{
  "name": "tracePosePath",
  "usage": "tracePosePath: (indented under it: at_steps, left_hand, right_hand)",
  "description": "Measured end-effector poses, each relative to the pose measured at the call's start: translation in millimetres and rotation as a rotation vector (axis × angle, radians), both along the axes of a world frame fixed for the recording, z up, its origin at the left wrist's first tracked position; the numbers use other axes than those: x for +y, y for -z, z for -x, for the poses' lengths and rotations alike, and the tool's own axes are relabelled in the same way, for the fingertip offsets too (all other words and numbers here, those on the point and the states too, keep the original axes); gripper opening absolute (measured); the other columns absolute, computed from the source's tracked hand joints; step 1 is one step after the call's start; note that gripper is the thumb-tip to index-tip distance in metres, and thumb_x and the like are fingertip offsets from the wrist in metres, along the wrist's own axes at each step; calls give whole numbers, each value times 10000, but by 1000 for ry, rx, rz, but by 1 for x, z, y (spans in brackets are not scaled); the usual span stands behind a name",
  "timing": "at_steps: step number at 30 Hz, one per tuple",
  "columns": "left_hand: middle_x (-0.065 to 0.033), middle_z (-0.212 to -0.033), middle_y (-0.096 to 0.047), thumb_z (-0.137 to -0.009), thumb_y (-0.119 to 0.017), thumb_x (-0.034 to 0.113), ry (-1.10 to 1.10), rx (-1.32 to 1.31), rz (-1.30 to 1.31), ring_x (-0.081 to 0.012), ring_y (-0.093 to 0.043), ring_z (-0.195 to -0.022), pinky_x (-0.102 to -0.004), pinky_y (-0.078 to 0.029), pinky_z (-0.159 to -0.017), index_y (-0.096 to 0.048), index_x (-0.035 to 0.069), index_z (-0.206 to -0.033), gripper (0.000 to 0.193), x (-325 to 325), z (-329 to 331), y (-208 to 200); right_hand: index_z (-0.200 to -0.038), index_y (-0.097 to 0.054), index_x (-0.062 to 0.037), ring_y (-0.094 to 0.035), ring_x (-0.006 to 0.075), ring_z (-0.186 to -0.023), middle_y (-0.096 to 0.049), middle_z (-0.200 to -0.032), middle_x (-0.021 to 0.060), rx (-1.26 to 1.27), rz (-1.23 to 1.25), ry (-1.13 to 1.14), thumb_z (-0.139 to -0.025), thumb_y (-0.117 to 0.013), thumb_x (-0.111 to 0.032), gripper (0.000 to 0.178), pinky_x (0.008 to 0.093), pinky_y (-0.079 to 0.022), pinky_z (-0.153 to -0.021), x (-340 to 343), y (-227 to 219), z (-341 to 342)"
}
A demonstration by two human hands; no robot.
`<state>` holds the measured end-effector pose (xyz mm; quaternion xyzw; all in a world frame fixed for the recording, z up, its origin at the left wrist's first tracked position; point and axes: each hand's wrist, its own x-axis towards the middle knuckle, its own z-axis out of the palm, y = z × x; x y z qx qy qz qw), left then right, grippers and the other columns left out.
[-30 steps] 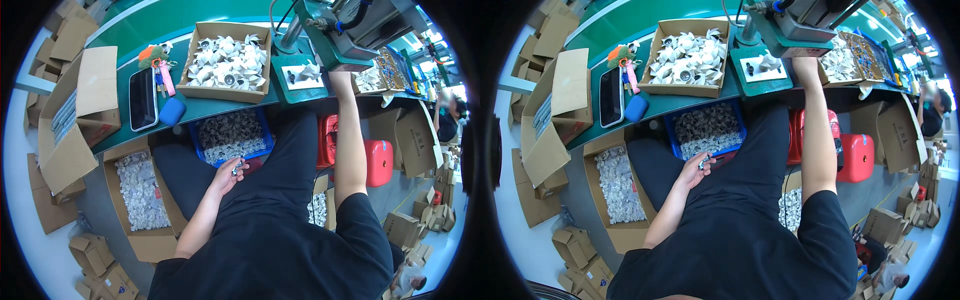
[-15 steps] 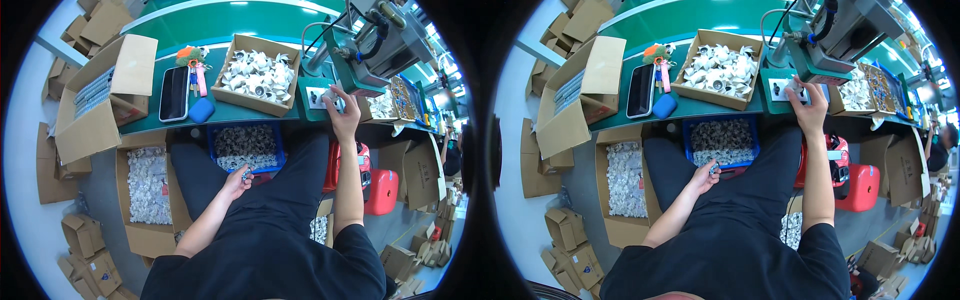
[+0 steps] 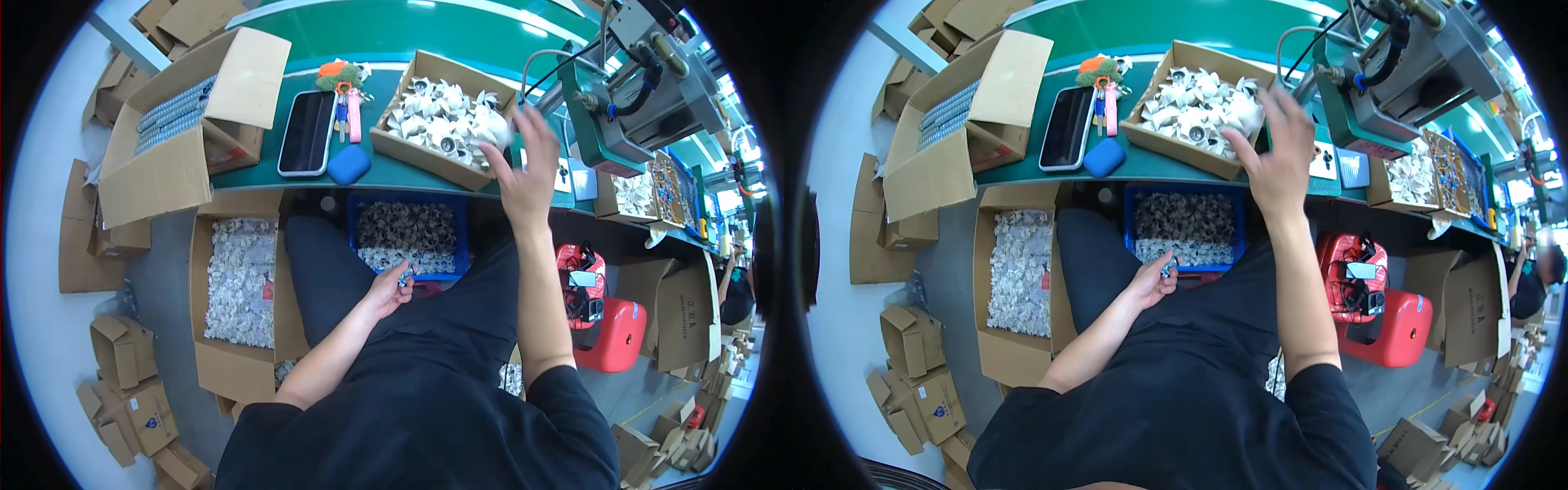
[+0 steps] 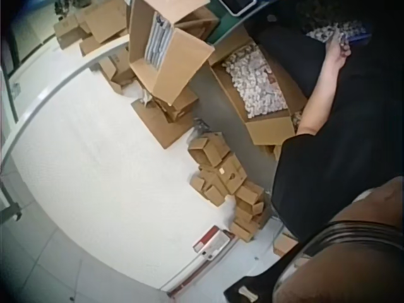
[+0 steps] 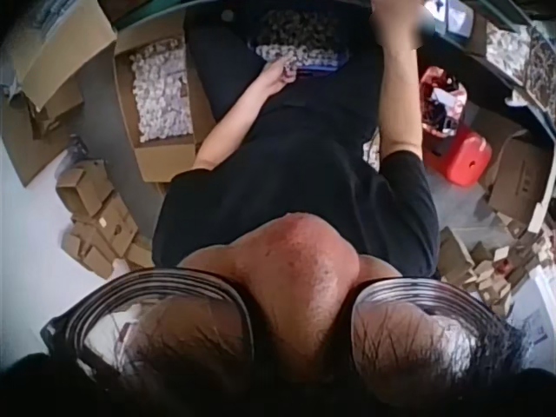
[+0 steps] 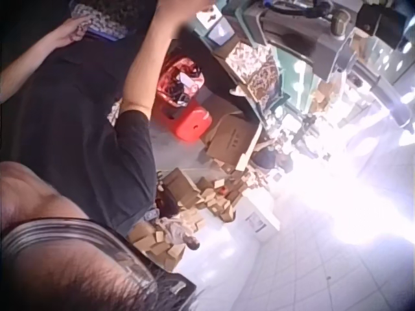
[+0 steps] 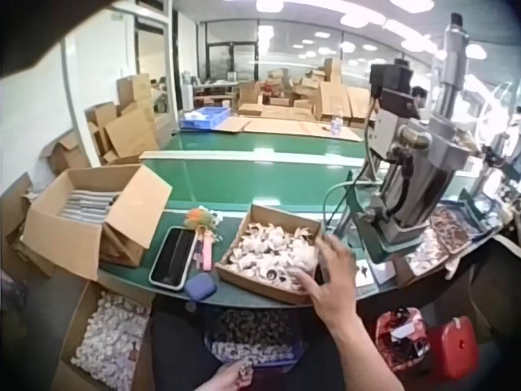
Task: Assembling small electronic components using a manual press machine at a production workbench.
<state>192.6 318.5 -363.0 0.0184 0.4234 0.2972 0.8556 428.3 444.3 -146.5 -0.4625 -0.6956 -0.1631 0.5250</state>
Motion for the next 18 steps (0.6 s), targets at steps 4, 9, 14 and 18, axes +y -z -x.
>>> tracePosePath:
  at_steps: [4, 9, 14, 18]
  left_hand:
    - [-2, -730, -519, -1060, -532, 372, -19, -96, -120, -70, -412, -552, -215, -307, -471, -572, 30, -1161, 359, 13, 0, -25]
    - [19, -662, -475, -1075, -495, 382, -2, -264, -371, -61, -386, -499, -213, -313, -438, -592, 45, -1111, 352, 22, -15, -79]
    - [21, -603, -443, -1078, -465, 417, 45, -191, -445, -69, -375, -463, -207, -312, -427, -535, 83, -948, 365, 29, -34, -109]
    - [21, -605, -444, -1082, -455, 412, 21, -149, -499, -63, -381, -457, -204, -338, -429, -541, 82, -921, 377, 30, -39, -118]
  right_hand:
    - [-1115, -686, -5, -662, 293, -1010, -684, -1080, 157, -37, 95, -35, -817, -781, -13, 312, 364, -531, -846, -1, -16, 13]
    - [-1090, -701, -9, -652, 266, -843, -672, -1031, 124, 29, 617, -527, -821, -750, -11, 273, 343, -539, -766, -73, 24, 29]
    - [-1075, -714, -8, -659, 240, -817, -671, -1006, 114, 171, 767, -515, -805, -768, -15, 276, 315, -537, -728, -95, 62, 35]
    - [-1029, -714, -16, -664, 275, -865, -672, -1015, 123, 239, 738, -504, -793, -796, -65, 255, 327, -546, -762, -95, 63, 25]
